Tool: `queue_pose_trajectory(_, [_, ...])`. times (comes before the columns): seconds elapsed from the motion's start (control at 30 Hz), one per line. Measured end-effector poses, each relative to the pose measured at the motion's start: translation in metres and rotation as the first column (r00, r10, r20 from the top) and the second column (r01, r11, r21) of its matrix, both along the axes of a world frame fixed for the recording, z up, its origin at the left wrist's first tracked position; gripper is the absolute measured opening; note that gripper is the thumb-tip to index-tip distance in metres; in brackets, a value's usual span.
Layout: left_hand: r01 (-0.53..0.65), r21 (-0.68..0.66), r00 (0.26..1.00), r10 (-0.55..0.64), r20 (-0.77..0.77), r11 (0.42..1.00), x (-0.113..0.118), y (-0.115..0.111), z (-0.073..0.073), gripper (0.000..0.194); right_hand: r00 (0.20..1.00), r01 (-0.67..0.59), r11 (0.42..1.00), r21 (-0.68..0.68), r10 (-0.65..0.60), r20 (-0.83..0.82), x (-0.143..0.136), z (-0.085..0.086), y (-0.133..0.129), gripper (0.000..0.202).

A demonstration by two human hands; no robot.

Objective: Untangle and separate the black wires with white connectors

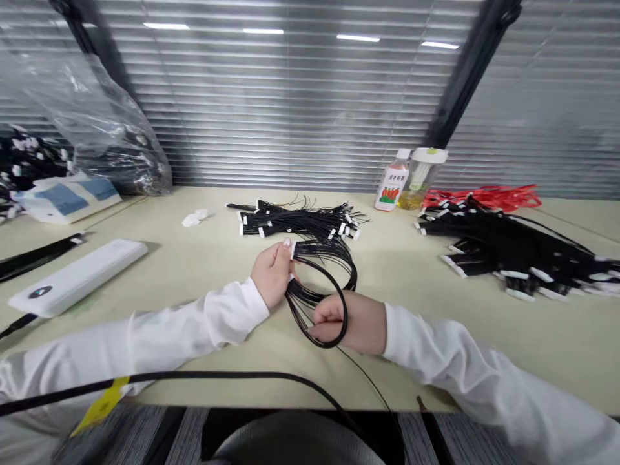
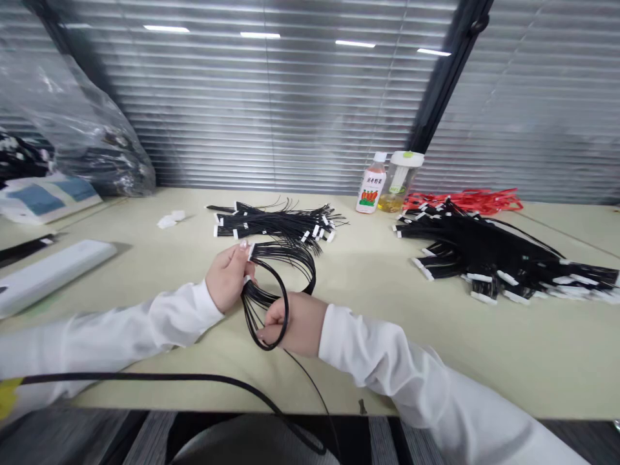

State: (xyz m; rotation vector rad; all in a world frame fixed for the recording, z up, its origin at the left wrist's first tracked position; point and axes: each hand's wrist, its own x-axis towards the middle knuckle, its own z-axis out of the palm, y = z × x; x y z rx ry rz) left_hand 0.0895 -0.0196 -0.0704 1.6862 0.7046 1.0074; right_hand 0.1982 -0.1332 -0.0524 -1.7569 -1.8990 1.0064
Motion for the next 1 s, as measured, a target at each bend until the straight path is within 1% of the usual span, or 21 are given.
queue_pose_trajectory(0.07, [-0.003, 0.0, 1.0, 0.003, -0.008, 1.0, 0.0, 0.0, 0.0, 0.04, 0.994, 0.007, 0.999, 0.049, -0.013, 0.11, 0.002, 0.005, -0.001, 0.02])
queue_pose_trajectory(0.13, [-0.008, -0.011, 1.0, 0.008, -0.012, 1.0, -0.001, 0.0, 0.001, 0.041, 0.937, -0.004, 0.984, 0.177, -0.058, 0.344, 0.006, 0.012, -0.006, 0.016])
queue_pose_trajectory(0.2, [-0.028, -0.037, 1.0, 0.028, -0.003, 0.999, 0.0, 0.002, 0.001, 0.041, 0.795, -0.009, 0.957, 0.29, -0.169, 0.583, 0.009, 0.02, -0.013, 0.015])
queue_pose_trajectory(0.27, [-0.063, -0.067, 0.998, 0.064, 0.015, 0.996, 0.001, 0.005, 0.0, 0.041, 0.593, 0.014, 0.925, 0.38, -0.314, 0.741, 0.012, 0.028, -0.022, 0.015])
queue_pose_trajectory(0.33, [-0.1, -0.113, 0.994, 0.105, 0.037, 0.988, 0.002, 0.008, -0.001, 0.041, 0.404, 0.035, 0.871, 0.49, -0.461, 0.79, 0.016, 0.035, -0.029, 0.015])
queue_pose_trajectory(0.37, [-0.114, -0.144, 0.991, 0.122, 0.046, 0.983, 0.003, 0.009, -0.001, 0.041, 0.351, 0.028, 0.826, 0.563, -0.536, 0.768, 0.018, 0.039, -0.031, 0.015])
queue_pose_trajectory(0.4, [-0.124, -0.175, 0.99, 0.135, 0.051, 0.977, 0.004, 0.01, -0.002, 0.041, 0.346, 0.008, 0.761, 0.648, -0.61, 0.713, 0.02, 0.043, -0.033, 0.015])
queue_pose_trajectory(0.43, [-0.128, -0.205, 0.988, 0.142, 0.055, 0.97, 0.004, 0.011, -0.003, 0.041, 0.392, -0.021, 0.675, 0.737, -0.673, 0.627, 0.023, 0.047, -0.033, 0.016])
queue_pose_trajectory(0.47, [-0.124, -0.229, 0.988, 0.141, 0.059, 0.965, 0.005, 0.012, -0.004, 0.041, 0.486, -0.039, 0.575, 0.817, -0.703, 0.518, 0.025, 0.05, -0.033, 0.019])
queue_pose_trajectory(0.5, [-0.117, -0.245, 0.988, 0.137, 0.065, 0.962, 0.005, 0.013, -0.006, 0.041, 0.614, -0.025, 0.478, 0.878, -0.686, 0.391, 0.026, 0.053, -0.033, 0.023])
queue_pose_trajectory(0.53, [-0.108, -0.253, 0.989, 0.13, 0.073, 0.961, 0.006, 0.013, -0.007, 0.042, 0.748, 0.038, 0.398, 0.917, -0.62, 0.238, 0.027, 0.055, -0.032, 0.026])
queue_pose_trajectory(0.57, [-0.1, -0.253, 0.989, 0.124, 0.081, 0.962, 0.006, 0.013, -0.008, 0.042, 0.858, 0.147, 0.358, 0.922, -0.51, 0.062, 0.027, 0.055, -0.031, 0.026])
queue_pose_trajectory(0.6, [-0.096, -0.247, 0.989, 0.121, 0.088, 0.964, 0.006, 0.014, -0.008, 0.042, 0.918, 0.277, 0.369, 0.887, -0.375, -0.13, 0.026, 0.055, -0.03, 0.023])
queue_pose_trajectory(0.63, [-0.093, -0.236, 0.989, 0.118, 0.091, 0.967, 0.006, 0.013, -0.008, 0.042, 0.917, 0.395, 0.428, 0.813, -0.244, -0.317, 0.024, 0.053, -0.028, 0.019])
queue_pose_trajectory(0.67, [-0.088, -0.22, 0.99, 0.11, 0.087, 0.972, 0.005, 0.013, -0.008, 0.042, 0.867, 0.477, 0.507, 0.718, -0.141, -0.477, 0.021, 0.051, -0.026, 0.02])
queue_pose_trajectory(0.7, [-0.082, -0.199, 0.992, 0.099, 0.077, 0.977, 0.005, 0.011, -0.007, 0.042, 0.804, 0.515, 0.584, 0.627, -0.075, -0.59, 0.018, 0.048, -0.023, 0.023])
queue_pose_trajectory(0.73, [-0.071, -0.176, 0.994, 0.084, 0.063, 0.982, 0.004, 0.01, -0.005, 0.042, 0.756, 0.517, 0.653, 0.553, -0.045, -0.653, 0.015, 0.044, -0.02, 0.031])
queue_pose_trajectory(0.8, [-0.038, -0.122, 0.999, 0.042, 0.033, 0.992, 0.002, 0.005, -0.001, 0.041, 0.729, 0.49, 0.746, 0.45, -0.067, -0.682, 0.011, 0.037, -0.013, 0.046])
queue_pose_trajectory(0.87, [0.003, -0.073, 1.0, -0.002, 0.012, 0.997, 0.0, 0.0, 0.003, 0.041, 0.756, 0.469, 0.796, 0.382, -0.138, -0.64, 0.009, 0.031, -0.007, 0.042])
queue_pose_trajectory(0.93, [0.042, -0.048, 0.999, -0.042, 0.002, 0.998, -0.002, -0.004, 0.006, 0.041, 0.79, 0.472, 0.814, 0.339, -0.219, -0.573, 0.01, 0.026, -0.002, 0.028])
queue_pose_trajectory(1.0, [0.059, -0.038, 0.998, -0.06, -0.009, 0.998, -0.003, -0.006, 0.006, 0.041, 0.828, 0.478, 0.811, 0.339, -0.287, -0.481, 0.013, 0.023, 0.001, 0.022])
